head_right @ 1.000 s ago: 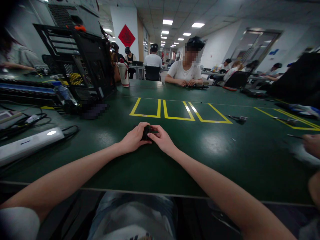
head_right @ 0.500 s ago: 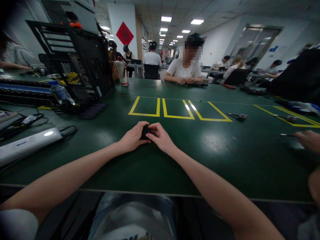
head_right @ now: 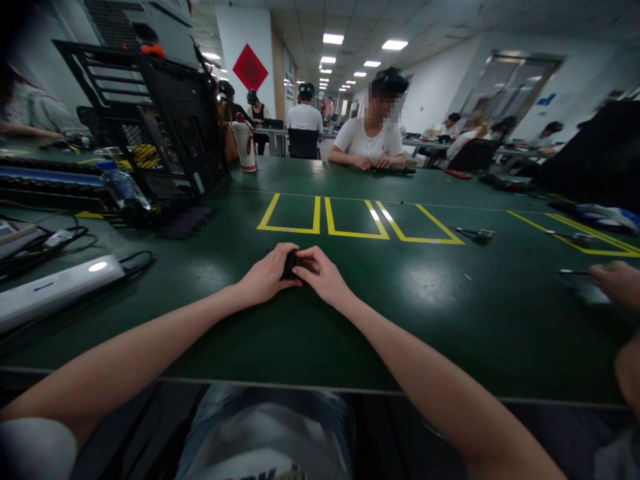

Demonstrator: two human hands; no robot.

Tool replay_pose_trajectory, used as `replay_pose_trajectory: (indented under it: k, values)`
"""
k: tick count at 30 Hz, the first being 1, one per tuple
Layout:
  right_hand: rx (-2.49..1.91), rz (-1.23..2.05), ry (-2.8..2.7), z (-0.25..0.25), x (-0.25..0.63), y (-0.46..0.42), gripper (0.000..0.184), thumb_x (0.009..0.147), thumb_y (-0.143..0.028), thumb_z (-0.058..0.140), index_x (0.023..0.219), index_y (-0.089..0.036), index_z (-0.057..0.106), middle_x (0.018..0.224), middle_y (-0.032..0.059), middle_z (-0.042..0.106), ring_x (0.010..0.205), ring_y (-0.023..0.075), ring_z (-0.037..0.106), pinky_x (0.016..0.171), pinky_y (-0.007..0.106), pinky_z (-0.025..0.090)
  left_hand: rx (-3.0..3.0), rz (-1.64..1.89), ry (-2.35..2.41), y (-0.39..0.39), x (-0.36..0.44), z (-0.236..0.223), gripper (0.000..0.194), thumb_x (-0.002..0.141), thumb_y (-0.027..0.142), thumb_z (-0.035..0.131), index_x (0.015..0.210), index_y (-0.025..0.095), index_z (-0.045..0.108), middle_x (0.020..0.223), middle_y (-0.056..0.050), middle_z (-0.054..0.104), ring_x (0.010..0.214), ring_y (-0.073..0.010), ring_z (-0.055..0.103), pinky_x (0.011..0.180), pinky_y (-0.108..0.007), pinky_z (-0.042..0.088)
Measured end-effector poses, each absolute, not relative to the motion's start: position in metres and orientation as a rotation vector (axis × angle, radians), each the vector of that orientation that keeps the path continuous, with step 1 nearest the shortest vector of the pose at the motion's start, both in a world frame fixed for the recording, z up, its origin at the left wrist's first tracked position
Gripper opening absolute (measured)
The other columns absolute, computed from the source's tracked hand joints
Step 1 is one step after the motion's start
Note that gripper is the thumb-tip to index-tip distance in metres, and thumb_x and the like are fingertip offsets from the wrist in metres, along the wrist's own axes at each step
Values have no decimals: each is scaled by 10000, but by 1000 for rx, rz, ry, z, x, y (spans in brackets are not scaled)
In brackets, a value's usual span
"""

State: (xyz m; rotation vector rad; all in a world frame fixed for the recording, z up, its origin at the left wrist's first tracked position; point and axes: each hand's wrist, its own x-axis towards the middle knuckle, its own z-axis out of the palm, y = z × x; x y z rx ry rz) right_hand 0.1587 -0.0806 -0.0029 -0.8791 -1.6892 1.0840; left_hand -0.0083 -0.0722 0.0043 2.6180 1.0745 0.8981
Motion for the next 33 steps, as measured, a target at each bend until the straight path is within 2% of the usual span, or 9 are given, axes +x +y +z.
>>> replay_pose_trajectory:
  k: [4, 8, 14, 20, 29, 33]
  values:
    - [-926, 1070, -1729, -4, 161, -79, 321, 730, -238, 570, 1036, -224, 475, 1063, 32, 521, 1042, 176, 511, 933, 379, 405, 2610, 893, 1078, -72, -9, 4, 602, 687, 342, 620, 1155, 216, 262, 1127, -82, 420, 984, -248, 496, 736, -412, 477]
    - [-882, 1102, -1749, -3, 163, -80, 327, 700, -242, 607, 1002, -229, 483, 1045, 19, 527, 1026, 175, 523, 912, 369, 427, 2618, 897, 1081, -72, -9, 4, 596, 694, 332, 615, 1157, 212, 261, 1140, -84, 414, 990, -246, 491, 740, -407, 475]
    - [-882, 1050, -1716, -3, 162, -79, 201, 730, -266, 575, 911, -229, 496, 951, 0, 544, 946, 158, 561, 867, 358, 456, 2618, 897, 1076, -73, -9, 4, 618, 686, 339, 622, 1166, 215, 254, 1143, -84, 411, 991, -249, 492, 730, -407, 480]
    - [-947, 1025, -1785, -1, 163, -79, 304, 743, -249, 557, 1036, -234, 477, 1062, 28, 525, 1049, 179, 507, 945, 399, 392, 2611, 881, 1071, -72, -10, 5, 604, 697, 344, 609, 1170, 221, 254, 1141, -81, 412, 982, -247, 499, 722, -407, 483]
    - [-912, 1003, -1758, -1, 160, -81, 217, 722, -260, 581, 923, -231, 505, 950, 2, 537, 980, 167, 543, 880, 362, 449, 2603, 901, 1077, -71, -8, 3, 621, 686, 338, 623, 1172, 215, 257, 1152, -89, 408, 996, -252, 491, 747, -415, 475]
    - [-964, 1007, -1746, -1, 161, -79, 309, 725, -245, 576, 1017, -234, 475, 1056, 27, 519, 1022, 177, 522, 904, 378, 429, 2599, 900, 1078, -71, -9, 3, 605, 684, 340, 625, 1160, 215, 271, 1136, -86, 417, 1000, -254, 490, 751, -418, 472]
